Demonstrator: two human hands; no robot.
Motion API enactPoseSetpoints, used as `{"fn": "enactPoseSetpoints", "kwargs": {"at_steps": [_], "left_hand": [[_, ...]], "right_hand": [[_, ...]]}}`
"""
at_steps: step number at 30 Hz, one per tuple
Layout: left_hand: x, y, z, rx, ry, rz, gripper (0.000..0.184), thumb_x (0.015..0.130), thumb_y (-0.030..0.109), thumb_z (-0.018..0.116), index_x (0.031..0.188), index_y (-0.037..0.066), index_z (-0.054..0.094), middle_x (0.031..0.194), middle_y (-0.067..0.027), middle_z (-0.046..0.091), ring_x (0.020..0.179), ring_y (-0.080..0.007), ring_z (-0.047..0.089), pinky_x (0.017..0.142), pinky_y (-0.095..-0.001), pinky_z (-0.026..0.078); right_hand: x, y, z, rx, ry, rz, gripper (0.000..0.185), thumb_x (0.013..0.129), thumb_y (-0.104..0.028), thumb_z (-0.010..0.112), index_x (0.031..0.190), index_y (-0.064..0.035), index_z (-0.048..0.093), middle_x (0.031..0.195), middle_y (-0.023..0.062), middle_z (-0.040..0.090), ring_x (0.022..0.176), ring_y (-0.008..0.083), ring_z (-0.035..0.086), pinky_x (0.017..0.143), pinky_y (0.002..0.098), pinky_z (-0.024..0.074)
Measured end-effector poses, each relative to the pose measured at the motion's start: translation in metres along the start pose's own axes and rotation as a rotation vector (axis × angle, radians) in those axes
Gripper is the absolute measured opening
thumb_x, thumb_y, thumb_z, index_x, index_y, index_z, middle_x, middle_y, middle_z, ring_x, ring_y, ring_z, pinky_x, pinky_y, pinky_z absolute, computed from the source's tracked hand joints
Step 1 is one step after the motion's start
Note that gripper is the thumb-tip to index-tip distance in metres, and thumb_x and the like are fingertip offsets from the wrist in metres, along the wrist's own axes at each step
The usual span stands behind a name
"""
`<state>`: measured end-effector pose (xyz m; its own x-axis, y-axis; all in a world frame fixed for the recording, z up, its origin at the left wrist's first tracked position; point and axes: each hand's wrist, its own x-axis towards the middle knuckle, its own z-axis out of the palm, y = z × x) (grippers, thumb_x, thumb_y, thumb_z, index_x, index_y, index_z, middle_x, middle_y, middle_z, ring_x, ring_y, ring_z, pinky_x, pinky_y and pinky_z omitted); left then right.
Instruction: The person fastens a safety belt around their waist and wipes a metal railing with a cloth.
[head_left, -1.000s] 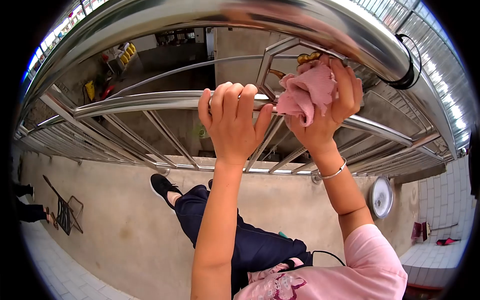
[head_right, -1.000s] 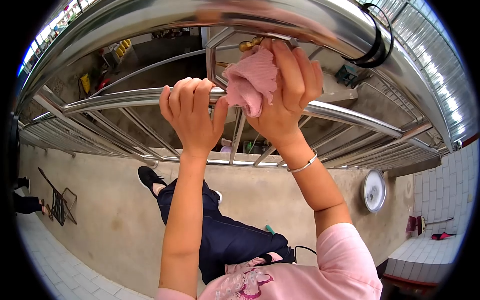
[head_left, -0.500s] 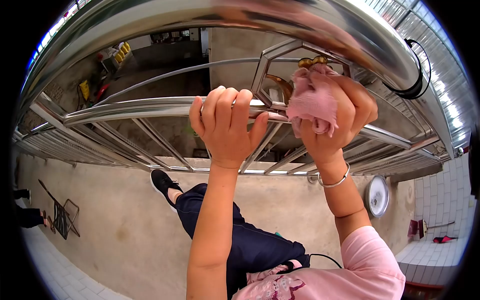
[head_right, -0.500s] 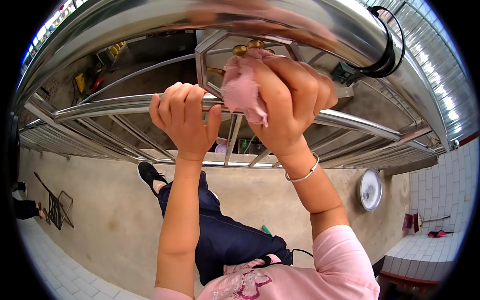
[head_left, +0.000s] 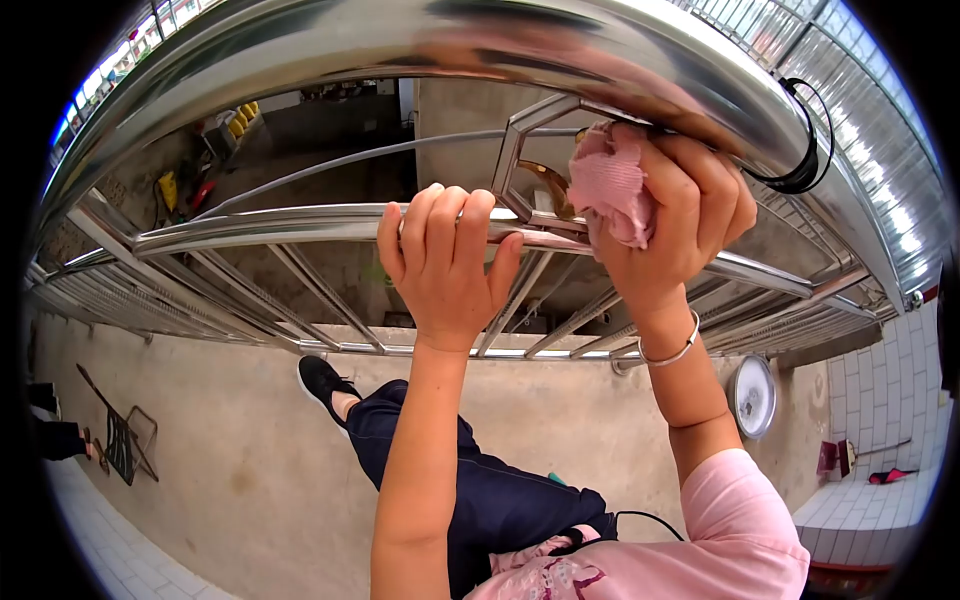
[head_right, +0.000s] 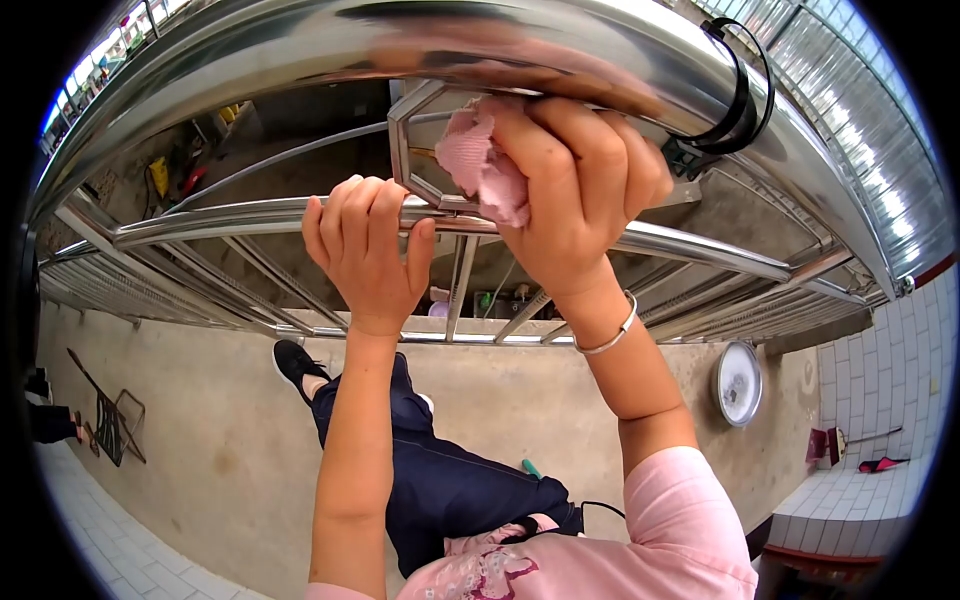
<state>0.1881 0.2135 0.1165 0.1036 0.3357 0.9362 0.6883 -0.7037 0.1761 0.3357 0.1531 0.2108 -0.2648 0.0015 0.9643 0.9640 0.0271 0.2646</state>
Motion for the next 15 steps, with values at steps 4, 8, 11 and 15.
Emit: {"fn": "enactPoseSetpoints", "kwargs": {"at_steps": [4,8,11,15], "left_hand": [[0.000,0.001,-0.004,-0.015,-0.030,-0.002,0.035,0.096,0.045,0.053,0.112,0.016,0.062,0.110,-0.0021,0.060,0.115,-0.0229,0.053,0.111,-0.0461,0.027],[0.001,0.005,-0.008,-0.062,-0.079,-0.033,0.030,0.096,0.037,0.053,0.113,0.013,0.060,0.116,-0.0054,0.060,0.121,-0.0268,0.051,0.114,-0.0481,0.023],[0.000,0.007,-0.008,-0.067,-0.083,-0.036,0.030,0.096,0.036,0.054,0.114,0.013,0.060,0.117,-0.0057,0.059,0.122,-0.0273,0.051,0.114,-0.0484,0.022],[-0.001,0.006,-0.007,-0.054,-0.083,-0.039,0.031,0.096,0.036,0.054,0.115,0.013,0.059,0.118,-0.0057,0.058,0.123,-0.0275,0.050,0.115,-0.0490,0.022]], "right_hand": [[-0.011,-0.003,0.003,-0.016,0.045,-0.003,0.031,0.070,-0.027,0.081,0.100,-0.0203,0.073,0.101,-0.0045,0.064,0.095,0.0174,0.055,0.085,0.0323,0.0374],[-0.025,-0.003,-0.008,0.020,-0.059,-0.023,0.028,0.070,-0.026,0.080,0.098,-0.0212,0.075,0.100,-0.0053,0.063,0.095,0.0165,0.055,0.086,0.0319,0.0368],[-0.012,0.000,-0.010,-0.014,-0.114,-0.051,0.026,0.071,-0.026,0.078,0.096,-0.0205,0.074,0.099,-0.0052,0.063,0.095,0.0159,0.055,0.087,0.0325,0.0349],[0.006,0.001,0.002,-0.018,0.029,-0.030,0.028,0.070,-0.025,0.077,0.098,-0.0191,0.073,0.099,-0.0038,0.064,0.091,0.0173,0.056,0.084,0.0321,0.0355]]}}
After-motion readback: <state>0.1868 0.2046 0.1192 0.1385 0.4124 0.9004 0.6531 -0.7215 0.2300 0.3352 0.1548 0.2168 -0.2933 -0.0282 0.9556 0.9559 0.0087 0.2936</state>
